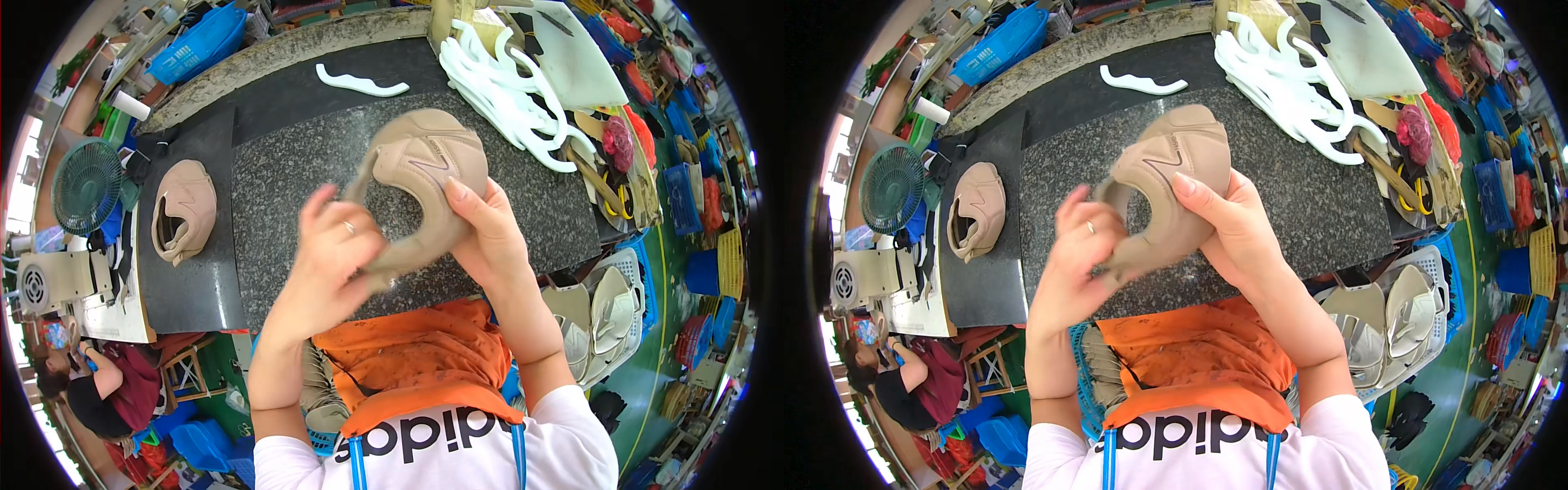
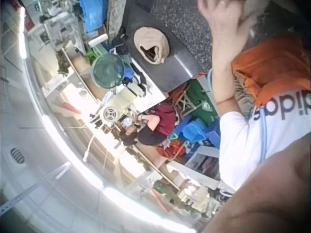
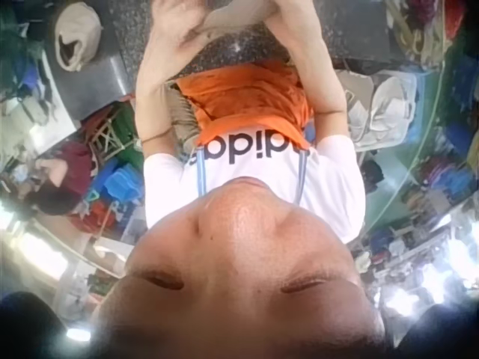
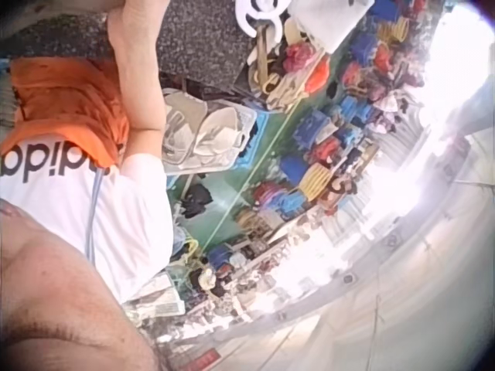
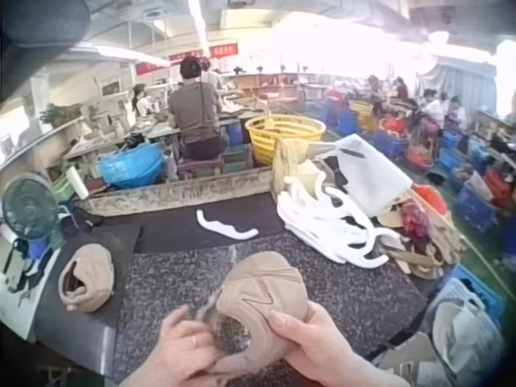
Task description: The person inserts foam padding pieces into shoe upper linings by hand, then folds and shapes the material around the inserts.
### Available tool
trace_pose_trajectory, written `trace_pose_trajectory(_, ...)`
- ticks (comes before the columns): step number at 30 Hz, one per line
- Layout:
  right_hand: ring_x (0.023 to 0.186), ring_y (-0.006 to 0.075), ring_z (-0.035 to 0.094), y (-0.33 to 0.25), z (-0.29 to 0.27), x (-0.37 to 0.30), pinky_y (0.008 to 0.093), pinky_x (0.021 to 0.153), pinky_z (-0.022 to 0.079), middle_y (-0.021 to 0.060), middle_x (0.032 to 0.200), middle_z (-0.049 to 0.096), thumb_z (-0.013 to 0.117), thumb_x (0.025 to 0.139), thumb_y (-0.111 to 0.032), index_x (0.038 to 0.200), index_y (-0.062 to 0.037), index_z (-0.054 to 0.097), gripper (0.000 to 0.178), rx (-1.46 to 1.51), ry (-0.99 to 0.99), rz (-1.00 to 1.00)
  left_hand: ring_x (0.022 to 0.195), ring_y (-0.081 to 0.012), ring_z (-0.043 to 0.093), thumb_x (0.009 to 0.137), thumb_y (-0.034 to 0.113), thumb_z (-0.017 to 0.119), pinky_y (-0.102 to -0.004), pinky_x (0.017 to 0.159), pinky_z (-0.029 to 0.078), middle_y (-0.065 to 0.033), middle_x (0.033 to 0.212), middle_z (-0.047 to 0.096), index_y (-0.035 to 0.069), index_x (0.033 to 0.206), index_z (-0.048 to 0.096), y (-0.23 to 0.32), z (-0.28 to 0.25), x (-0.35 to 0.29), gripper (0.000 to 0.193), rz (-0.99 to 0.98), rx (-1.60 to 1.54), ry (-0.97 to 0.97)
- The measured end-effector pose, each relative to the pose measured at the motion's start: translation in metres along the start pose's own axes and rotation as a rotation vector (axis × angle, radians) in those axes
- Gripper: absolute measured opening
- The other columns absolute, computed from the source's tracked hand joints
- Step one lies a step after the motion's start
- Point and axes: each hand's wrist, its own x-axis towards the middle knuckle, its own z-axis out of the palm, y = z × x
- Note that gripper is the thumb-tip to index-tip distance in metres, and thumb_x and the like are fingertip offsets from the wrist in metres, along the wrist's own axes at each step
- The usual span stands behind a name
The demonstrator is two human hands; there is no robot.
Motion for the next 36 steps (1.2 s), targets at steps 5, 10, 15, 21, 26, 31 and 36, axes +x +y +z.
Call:
trace_pose_trajectory(5, 0.095, 0.0139, 0.061, 0.025, -0.002, 0.001, 0.0313, 0.083, 0.050, 0.0077, 0.107, 0.063, 0.061, 0.089, -0.015, 0.114, -0.0008, 0.056, 0.029, -0.047, 0.074, 0.017, 0.079, -0.0244, 0.051, 0.071, 0.013, 0.074, -0.0349, 0.083, 0.038, -0.0047, 0.078, 0.056, 0.006, 0.080, 0.057, 0.016, 0.014, 0.003, 0.021, -0.334, -0.215, 0.164)
trace_pose_trajectory(10, 0.085, 0.0109, 0.061, 0.036, -0.001, 0.009, 0.0270, 0.074, 0.051, 0.0058, 0.098, 0.064, 0.054, 0.094, -0.024, 0.106, -0.0026, 0.059, 0.025, -0.045, 0.141, 0.057, 0.065, -0.0168, 0.046, 0.073, 0.007, 0.072, -0.0263, 0.062, 0.040, -0.0035, 0.071, 0.052, 0.005, 0.076, 0.051, 0.013, 0.041, -0.011, 0.021, -0.338, -0.591, 0.220)
trace_pose_trajectory(15, 0.072, 0.0067, 0.059, 0.045, 0.013, 0.021, 0.0217, 0.063, 0.048, 0.0038, 0.083, 0.064, 0.049, 0.096, -0.028, 0.100, -0.0030, 0.060, 0.027, -0.177, 0.162, 0.073, 0.072, -0.0064, 0.046, 0.077, 0.008, 0.071, -0.0225, 0.065, 0.041, 0.0002, 0.077, 0.053, 0.002, 0.083, 0.054, 0.013, 0.034, -0.041, 0.019, -0.559, -0.783, 0.292)
trace_pose_trajectory(21, 0.062, 0.0141, 0.055, 0.015, -0.034, 0.047, 0.0285, 0.058, 0.044, 0.0074, 0.065, 0.060, 0.053, 0.092, -0.027, 0.091, -0.0015, 0.062, 0.026, -1.146, -0.078, 0.081, 0.107, -0.0244, 0.054, 0.075, -0.007, 0.053, -0.0355, 0.094, 0.041, -0.0184, 0.119, 0.055, -0.005, 0.101, 0.057, 0.006, -0.055, -0.101, 0.026, -0.497, -0.022, 0.983)
trace_pose_trajectory(26, 0.061, 0.0089, 0.050, -0.028, -0.071, 0.027, 0.0265, 0.056, 0.042, 0.0036, 0.064, 0.055, 0.058, 0.088, -0.017, 0.086, -0.0001, 0.062, 0.018, -1.452, 0.074, -0.100, 0.103, -0.0369, 0.054, 0.084, 0.003, 0.058, -0.0394, 0.086, 0.043, -0.0215, 0.114, 0.056, -0.002, 0.104, 0.054, -0.063, -0.082, -0.104, 0.021, -0.536, 0.850, 0.359)
trace_pose_trajectory(31, 0.064, 0.0185, 0.057, -0.055, -0.129, -0.045, 0.0300, 0.060, 0.045, 0.0085, 0.074, 0.060, 0.058, 0.088, -0.019, 0.087, -0.0036, 0.062, 0.016, -1.376, 0.637, -0.731, 0.103, -0.0364, 0.052, 0.083, 0.014, 0.061, -0.0408, 0.087, 0.041, -0.0186, 0.107, 0.058, 0.000, 0.105, 0.054, -0.175, -0.114, -0.182, 0.027, -0.498, 0.915, 0.024)
trace_pose_trajectory(36, 0.090, 0.0243, 0.059, -0.141, -0.331, -0.244, 0.0371, 0.080, 0.046, 0.0126, 0.096, 0.062, 0.057, 0.088, -0.031, 0.100, -0.0014, 0.058, 0.032, -1.615, 1.810, -0.823, 0.095, -0.0362, 0.055, 0.083, 0.019, 0.062, -0.0414, 0.081, 0.043, -0.0198, 0.104, 0.058, 0.000, 0.105, 0.055, -0.156, -0.122, -0.119, 0.030, -0.726, 0.922, -0.060)
